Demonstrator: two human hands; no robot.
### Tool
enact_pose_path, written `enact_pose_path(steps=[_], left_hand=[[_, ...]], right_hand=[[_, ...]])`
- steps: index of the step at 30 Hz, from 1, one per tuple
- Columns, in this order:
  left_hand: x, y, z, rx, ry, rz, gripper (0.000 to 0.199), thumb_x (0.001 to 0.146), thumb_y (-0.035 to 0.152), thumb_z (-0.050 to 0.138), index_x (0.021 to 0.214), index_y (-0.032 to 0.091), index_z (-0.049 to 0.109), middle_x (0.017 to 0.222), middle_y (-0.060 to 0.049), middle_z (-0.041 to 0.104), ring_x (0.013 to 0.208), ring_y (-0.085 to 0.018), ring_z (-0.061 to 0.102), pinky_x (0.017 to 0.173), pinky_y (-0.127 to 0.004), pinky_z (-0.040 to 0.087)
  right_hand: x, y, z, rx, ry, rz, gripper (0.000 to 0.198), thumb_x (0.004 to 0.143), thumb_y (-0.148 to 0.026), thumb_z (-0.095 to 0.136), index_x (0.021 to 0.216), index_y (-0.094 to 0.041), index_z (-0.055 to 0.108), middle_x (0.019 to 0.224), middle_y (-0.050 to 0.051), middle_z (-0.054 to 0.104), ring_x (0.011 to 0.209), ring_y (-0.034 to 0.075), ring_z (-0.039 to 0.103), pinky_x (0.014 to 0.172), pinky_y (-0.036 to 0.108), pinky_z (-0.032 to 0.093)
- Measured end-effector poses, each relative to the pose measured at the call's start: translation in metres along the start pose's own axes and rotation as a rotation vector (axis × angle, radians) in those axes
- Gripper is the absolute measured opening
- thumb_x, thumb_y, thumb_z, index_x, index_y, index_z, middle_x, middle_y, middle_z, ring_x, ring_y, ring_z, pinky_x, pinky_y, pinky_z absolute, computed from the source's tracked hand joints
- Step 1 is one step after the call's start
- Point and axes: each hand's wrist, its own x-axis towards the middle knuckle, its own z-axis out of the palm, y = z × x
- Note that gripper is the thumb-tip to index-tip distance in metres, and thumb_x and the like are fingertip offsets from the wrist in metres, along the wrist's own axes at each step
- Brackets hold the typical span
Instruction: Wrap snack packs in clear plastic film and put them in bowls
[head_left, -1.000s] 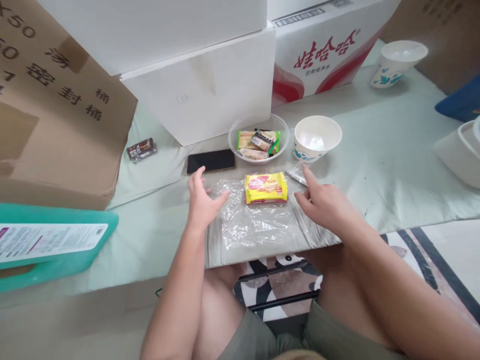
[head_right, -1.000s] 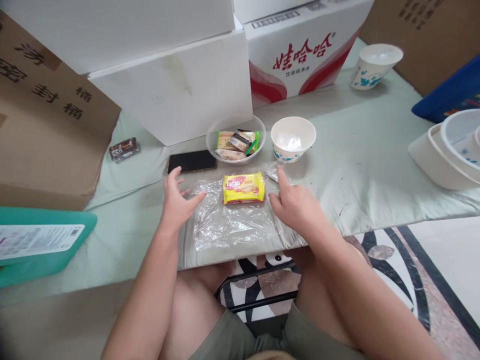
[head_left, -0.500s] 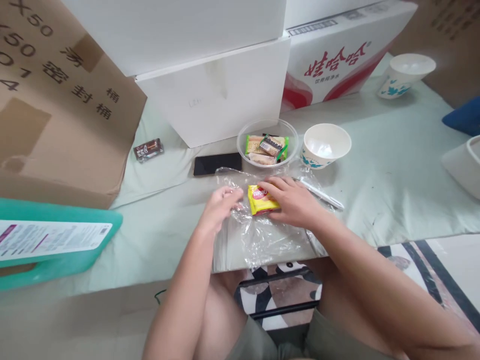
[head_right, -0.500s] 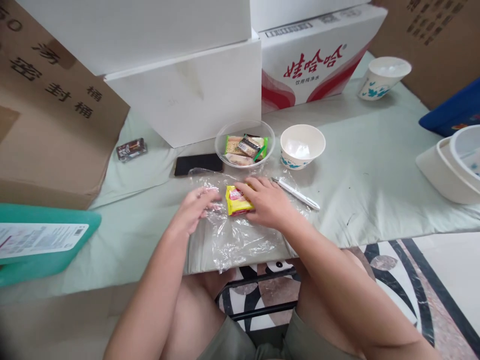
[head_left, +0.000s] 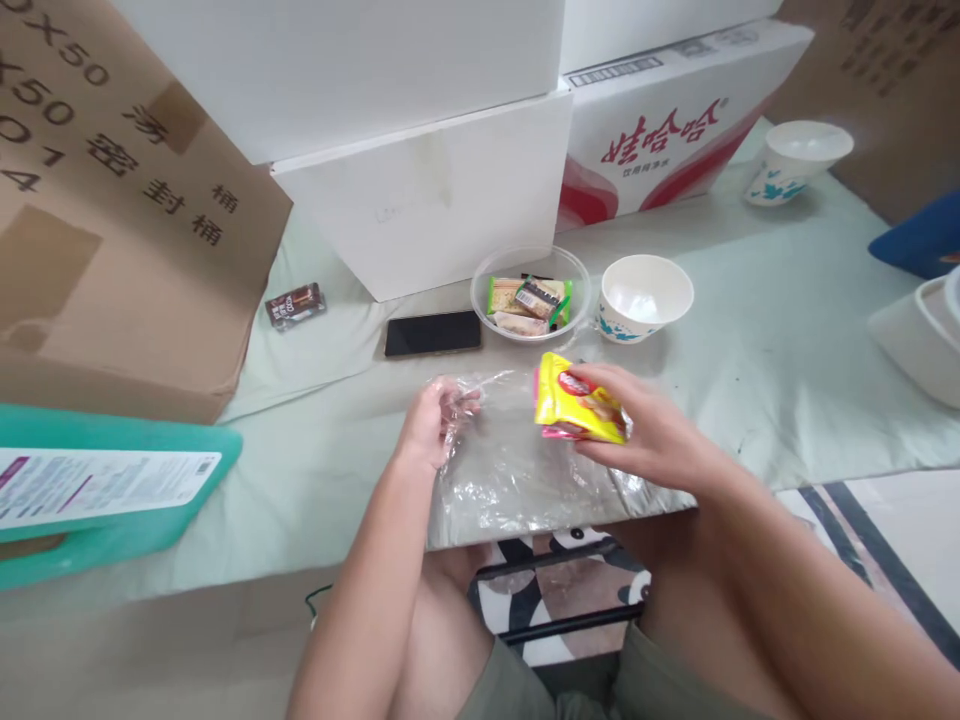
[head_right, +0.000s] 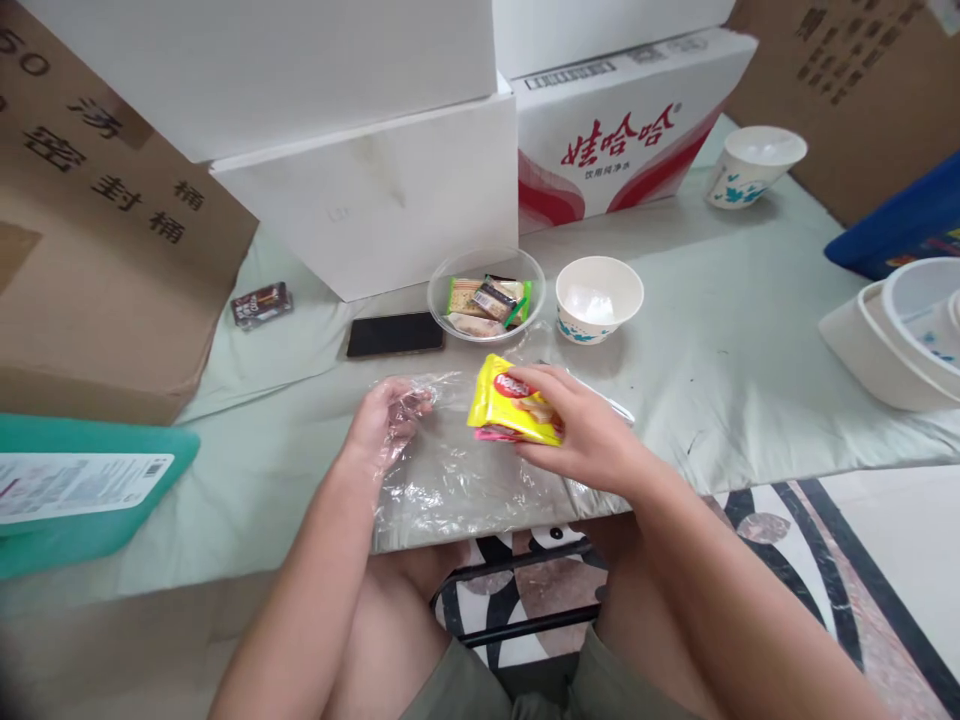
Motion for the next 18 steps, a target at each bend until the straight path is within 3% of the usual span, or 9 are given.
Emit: enact_pose_path(steps=[4, 8, 11, 13, 18], left_hand=[[0.001, 0.0, -0.006, 0.024, -0.016, 0.021, 0.009, 0.064, 0.021, 0.06, 0.067, 0.018, 0.052, 0.062, -0.003, 0.067, 0.047, -0.01, 0.062, 0.034, -0.014, 0.014], [0.002, -0.001, -0.011, 0.07, -0.071, 0.035, 0.011, 0.061, 0.022, 0.061, 0.065, 0.018, 0.052, 0.059, -0.002, 0.065, 0.046, -0.011, 0.063, 0.035, -0.014, 0.012], [0.002, -0.002, -0.013, 0.101, -0.106, 0.037, 0.009, 0.058, 0.022, 0.059, 0.062, 0.017, 0.052, 0.058, -0.003, 0.065, 0.047, -0.011, 0.064, 0.036, -0.015, 0.01], [0.002, -0.002, -0.015, 0.103, -0.12, 0.041, 0.009, 0.056, 0.022, 0.058, 0.06, 0.017, 0.052, 0.059, -0.003, 0.065, 0.048, -0.012, 0.065, 0.036, -0.015, 0.009], [0.001, -0.001, -0.018, 0.103, -0.137, 0.042, 0.009, 0.056, 0.023, 0.057, 0.06, 0.017, 0.052, 0.06, -0.003, 0.066, 0.048, -0.013, 0.066, 0.037, -0.016, 0.009]], right_hand=[[0.009, -0.009, -0.03, -0.091, 0.135, 0.008, 0.065, 0.083, -0.046, 0.072, 0.143, -0.033, 0.048, 0.139, 0.011, 0.062, 0.125, 0.038, 0.063, 0.101, 0.052, 0.055], [0.072, -0.017, -0.047, -0.328, 0.294, 0.042, 0.067, 0.082, -0.048, 0.071, 0.143, -0.025, 0.054, 0.132, 0.014, 0.064, 0.12, 0.039, 0.063, 0.098, 0.052, 0.052], [0.131, -0.011, -0.046, -0.436, 0.179, 0.037, 0.073, 0.079, -0.049, 0.072, 0.146, -0.025, 0.052, 0.134, 0.014, 0.062, 0.119, 0.038, 0.061, 0.095, 0.051, 0.05], [0.157, -0.004, -0.042, -0.492, 0.043, 0.054, 0.067, 0.079, -0.05, 0.071, 0.139, -0.024, 0.059, 0.127, 0.014, 0.065, 0.113, 0.037, 0.063, 0.093, 0.05, 0.05], [0.174, 0.01, -0.043, -0.486, -0.027, 0.081, 0.055, 0.082, -0.046, 0.066, 0.131, -0.02, 0.066, 0.118, 0.015, 0.069, 0.108, 0.034, 0.063, 0.089, 0.045, 0.05]])
